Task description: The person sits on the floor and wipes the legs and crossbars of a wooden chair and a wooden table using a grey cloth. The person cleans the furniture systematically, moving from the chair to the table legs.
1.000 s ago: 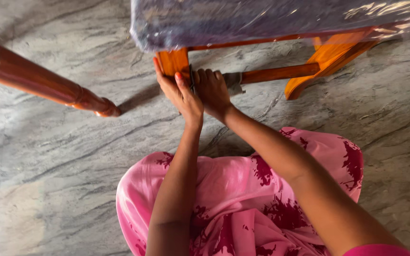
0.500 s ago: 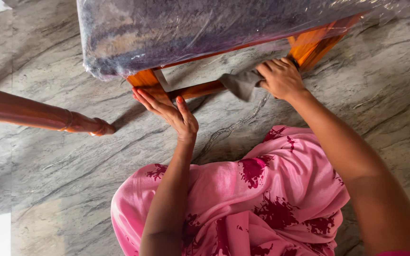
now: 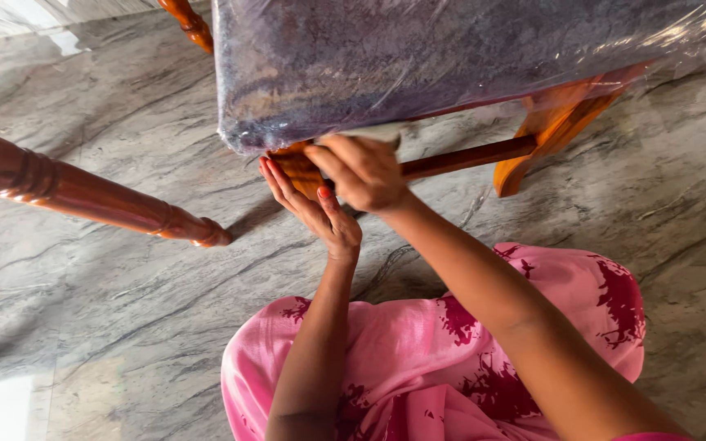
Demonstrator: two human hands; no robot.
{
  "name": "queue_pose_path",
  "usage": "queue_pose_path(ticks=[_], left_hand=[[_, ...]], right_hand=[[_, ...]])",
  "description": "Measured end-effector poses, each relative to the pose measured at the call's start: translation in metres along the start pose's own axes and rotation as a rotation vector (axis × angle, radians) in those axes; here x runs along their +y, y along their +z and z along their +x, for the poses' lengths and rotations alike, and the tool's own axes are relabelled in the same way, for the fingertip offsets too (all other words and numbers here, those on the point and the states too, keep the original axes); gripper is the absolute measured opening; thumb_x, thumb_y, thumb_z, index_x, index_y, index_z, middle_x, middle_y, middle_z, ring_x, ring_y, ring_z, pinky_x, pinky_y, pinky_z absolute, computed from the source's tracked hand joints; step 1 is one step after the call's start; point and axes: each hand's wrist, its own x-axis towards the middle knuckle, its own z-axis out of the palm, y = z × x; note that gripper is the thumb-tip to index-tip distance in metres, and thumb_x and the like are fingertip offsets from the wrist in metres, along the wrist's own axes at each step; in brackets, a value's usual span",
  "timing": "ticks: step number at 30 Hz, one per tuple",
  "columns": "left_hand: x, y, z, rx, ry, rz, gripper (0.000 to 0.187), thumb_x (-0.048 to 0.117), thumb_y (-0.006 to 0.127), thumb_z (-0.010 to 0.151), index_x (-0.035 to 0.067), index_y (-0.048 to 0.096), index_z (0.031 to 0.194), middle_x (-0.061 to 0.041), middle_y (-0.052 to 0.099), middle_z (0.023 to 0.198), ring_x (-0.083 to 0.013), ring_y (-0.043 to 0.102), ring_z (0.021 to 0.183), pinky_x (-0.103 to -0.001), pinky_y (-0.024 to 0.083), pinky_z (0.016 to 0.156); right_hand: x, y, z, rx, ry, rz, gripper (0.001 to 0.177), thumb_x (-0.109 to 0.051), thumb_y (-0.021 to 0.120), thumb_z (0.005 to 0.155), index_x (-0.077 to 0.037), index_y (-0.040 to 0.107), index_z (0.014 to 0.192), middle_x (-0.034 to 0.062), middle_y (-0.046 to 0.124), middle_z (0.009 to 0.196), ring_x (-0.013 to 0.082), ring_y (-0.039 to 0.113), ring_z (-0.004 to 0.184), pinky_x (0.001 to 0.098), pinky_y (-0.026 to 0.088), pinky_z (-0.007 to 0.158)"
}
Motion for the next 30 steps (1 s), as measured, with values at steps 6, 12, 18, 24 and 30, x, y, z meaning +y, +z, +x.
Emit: queue_pose_path(ticks=[6, 12, 18, 24, 30], left_hand=[[-0.003, -0.004, 0.008, 0.011, 0.019, -0.023, 0.081, 0.062, 0.034, 0.112, 0.005, 0.020, 0.167, -0.021, 0.013, 0.176, -0.0354, 0.015, 0.163, -0.051, 0.017, 0.134], [-0.018, -0.003, 0.002, -0.045, 0.034, 0.131, 0.077, 0.064, 0.034, 0.112, 0.013, 0.023, 0.169, -0.014, 0.013, 0.179, -0.0324, 0.011, 0.164, -0.053, 0.012, 0.136], [-0.031, -0.002, 0.002, -0.012, 0.067, 0.203, 0.079, 0.067, 0.032, 0.110, 0.015, 0.023, 0.169, -0.012, 0.014, 0.173, -0.0303, 0.012, 0.164, -0.053, 0.014, 0.136], [-0.033, -0.010, -0.014, -0.044, 0.205, 0.276, 0.071, 0.057, 0.033, 0.113, 0.013, 0.027, 0.168, -0.011, 0.018, 0.175, -0.0320, 0.015, 0.165, -0.055, 0.015, 0.134], [-0.034, 0.019, -0.040, -0.520, 0.413, 0.380, 0.062, 0.039, 0.049, 0.108, 0.008, 0.039, 0.161, -0.012, 0.031, 0.168, -0.0357, 0.015, 0.160, -0.059, 0.011, 0.131]], right_hand=[[0.015, 0.038, -0.042, -0.307, 0.101, -0.290, 0.054, -0.066, 0.053, 0.107, -0.034, 0.060, 0.150, -0.0014, 0.063, 0.142, 0.0110, 0.062, 0.094, 0.0418, 0.061, 0.084], [0.118, -0.016, -0.142, -0.118, 0.201, -0.707, 0.067, -0.072, 0.037, 0.103, -0.021, 0.059, 0.141, 0.0088, 0.043, 0.155, 0.0355, 0.040, 0.142, 0.0685, 0.039, 0.106], [0.151, -0.080, -0.149, -0.071, 0.557, -0.614, 0.063, -0.061, 0.038, 0.111, -0.005, 0.062, 0.129, 0.0140, 0.032, 0.163, 0.0340, 0.011, 0.158, 0.0561, 0.011, 0.131], [0.148, -0.112, -0.093, 0.254, 0.895, -0.669, 0.074, -0.050, 0.016, 0.114, 0.003, 0.011, 0.166, 0.0197, 0.006, 0.176, 0.0390, 0.000, 0.161, 0.0532, -0.005, 0.133], [0.150, -0.120, -0.089, 0.266, 0.820, -0.712, 0.070, -0.050, 0.016, 0.116, -0.005, 0.001, 0.168, 0.0150, 0.002, 0.175, 0.0303, 0.005, 0.163, 0.0468, 0.003, 0.136]])
